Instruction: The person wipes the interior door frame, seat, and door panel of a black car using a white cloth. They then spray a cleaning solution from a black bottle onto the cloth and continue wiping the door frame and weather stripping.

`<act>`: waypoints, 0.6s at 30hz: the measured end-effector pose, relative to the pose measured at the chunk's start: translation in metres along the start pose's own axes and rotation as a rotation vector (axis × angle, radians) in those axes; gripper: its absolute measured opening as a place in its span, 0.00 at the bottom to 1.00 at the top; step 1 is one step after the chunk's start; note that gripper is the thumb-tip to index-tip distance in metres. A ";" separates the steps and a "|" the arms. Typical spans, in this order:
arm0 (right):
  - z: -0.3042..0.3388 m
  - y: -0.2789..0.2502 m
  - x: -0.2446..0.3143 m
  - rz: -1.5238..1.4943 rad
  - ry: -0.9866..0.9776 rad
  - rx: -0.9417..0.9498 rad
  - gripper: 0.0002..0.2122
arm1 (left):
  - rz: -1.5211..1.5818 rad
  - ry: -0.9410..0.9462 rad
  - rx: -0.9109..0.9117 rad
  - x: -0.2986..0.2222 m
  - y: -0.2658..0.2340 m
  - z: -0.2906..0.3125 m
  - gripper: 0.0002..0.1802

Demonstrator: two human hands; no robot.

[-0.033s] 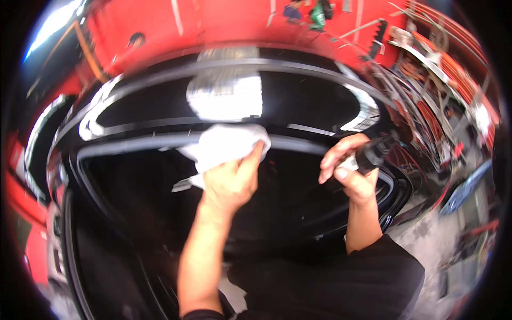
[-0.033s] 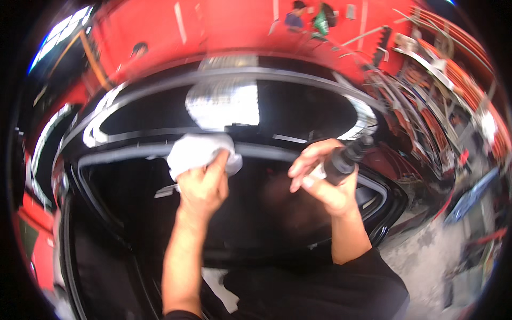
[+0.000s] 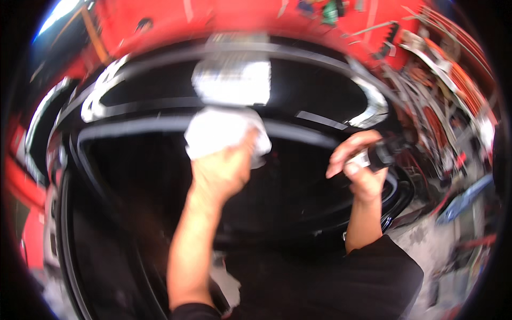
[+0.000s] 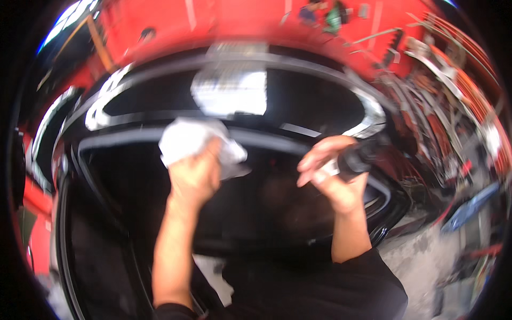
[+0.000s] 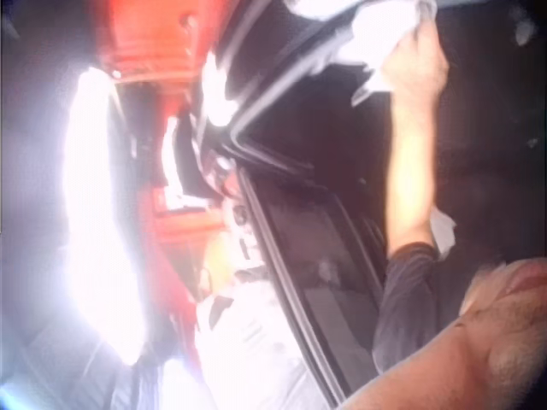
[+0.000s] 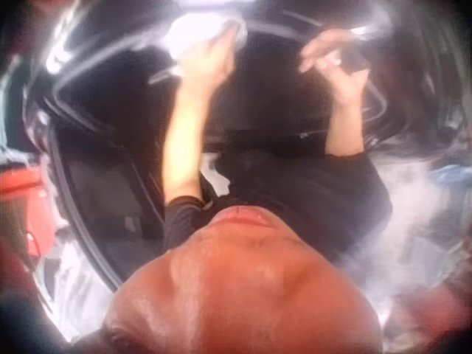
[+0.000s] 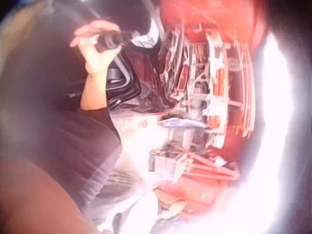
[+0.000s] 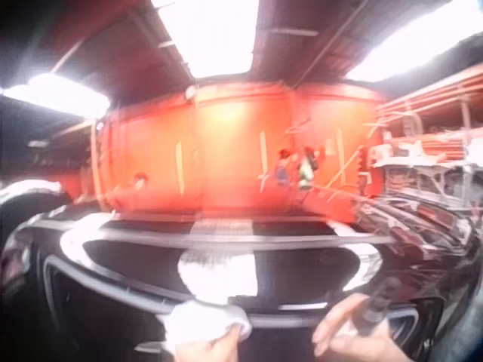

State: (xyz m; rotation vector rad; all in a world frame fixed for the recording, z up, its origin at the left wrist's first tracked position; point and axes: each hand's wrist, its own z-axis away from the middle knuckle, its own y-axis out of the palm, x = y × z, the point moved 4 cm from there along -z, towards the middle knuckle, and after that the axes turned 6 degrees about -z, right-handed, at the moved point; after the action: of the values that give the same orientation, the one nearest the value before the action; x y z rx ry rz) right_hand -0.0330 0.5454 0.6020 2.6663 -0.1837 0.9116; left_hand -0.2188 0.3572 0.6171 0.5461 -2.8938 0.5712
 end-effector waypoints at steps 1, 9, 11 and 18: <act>0.007 0.000 0.002 0.019 -0.031 0.004 0.18 | -0.013 -0.022 0.039 0.026 -0.006 0.010 0.23; 0.023 -0.003 -0.013 -0.043 -0.106 0.053 0.20 | -0.007 -0.595 0.291 0.043 -0.025 0.036 0.07; 0.006 0.003 -0.013 -0.025 -0.098 0.040 0.19 | -0.065 -0.334 0.172 0.005 -0.001 0.009 0.09; 0.007 -0.016 -0.008 -0.050 -0.017 0.094 0.22 | -0.423 0.025 -0.127 0.086 -0.009 0.054 0.19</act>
State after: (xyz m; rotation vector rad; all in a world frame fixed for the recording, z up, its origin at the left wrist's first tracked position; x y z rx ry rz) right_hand -0.0318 0.5583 0.5871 2.7521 -0.0790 0.9036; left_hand -0.2986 0.3006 0.5887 1.0807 -2.6458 0.3248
